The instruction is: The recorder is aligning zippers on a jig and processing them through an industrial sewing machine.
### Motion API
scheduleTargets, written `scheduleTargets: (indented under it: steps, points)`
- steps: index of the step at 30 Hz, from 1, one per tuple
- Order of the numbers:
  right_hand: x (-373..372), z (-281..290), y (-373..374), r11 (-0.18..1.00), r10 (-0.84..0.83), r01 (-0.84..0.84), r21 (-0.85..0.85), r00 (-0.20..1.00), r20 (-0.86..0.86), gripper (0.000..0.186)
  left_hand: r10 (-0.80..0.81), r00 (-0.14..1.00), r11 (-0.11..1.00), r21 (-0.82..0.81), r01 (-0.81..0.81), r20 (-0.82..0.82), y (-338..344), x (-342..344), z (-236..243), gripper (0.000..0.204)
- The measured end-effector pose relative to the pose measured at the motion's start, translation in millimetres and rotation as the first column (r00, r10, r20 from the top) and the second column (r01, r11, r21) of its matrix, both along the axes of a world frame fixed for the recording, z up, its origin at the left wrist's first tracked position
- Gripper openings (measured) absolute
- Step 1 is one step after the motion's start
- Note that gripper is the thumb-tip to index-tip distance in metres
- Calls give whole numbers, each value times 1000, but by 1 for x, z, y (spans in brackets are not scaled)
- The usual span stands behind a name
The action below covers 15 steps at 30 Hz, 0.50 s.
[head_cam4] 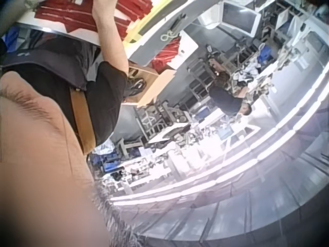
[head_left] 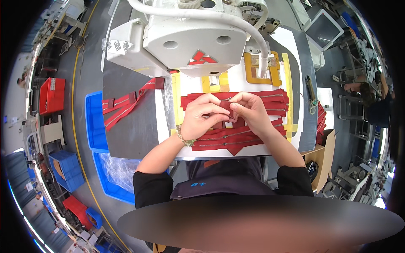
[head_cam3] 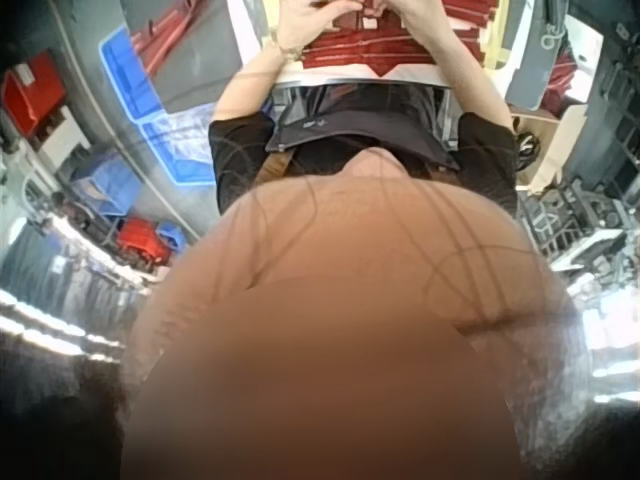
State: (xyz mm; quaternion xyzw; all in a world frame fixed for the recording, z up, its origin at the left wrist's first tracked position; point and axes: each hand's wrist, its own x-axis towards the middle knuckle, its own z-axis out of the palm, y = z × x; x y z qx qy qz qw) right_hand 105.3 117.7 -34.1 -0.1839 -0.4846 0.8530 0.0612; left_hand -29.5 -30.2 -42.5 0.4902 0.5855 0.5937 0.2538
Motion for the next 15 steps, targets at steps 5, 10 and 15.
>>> scheduleTargets:
  steps: [5, 10, 15]
  points:
    - [3, -8, 0, 1000, 2, -1, -23, 1000, 13, 8, 15, 994, 1000, 1, -15, 108, -1, -2, -4, 16]
    - [10, -1, -13, 936, -72, 74, 345, 997, -18, 7, 72, 950, 997, -61, -56, 303, -3, 2, -13, 12]
    - [11, -10, -13, 957, -62, 73, 282, 997, -45, 12, 95, 913, 995, -60, -77, 397, -2, 5, -13, 9]
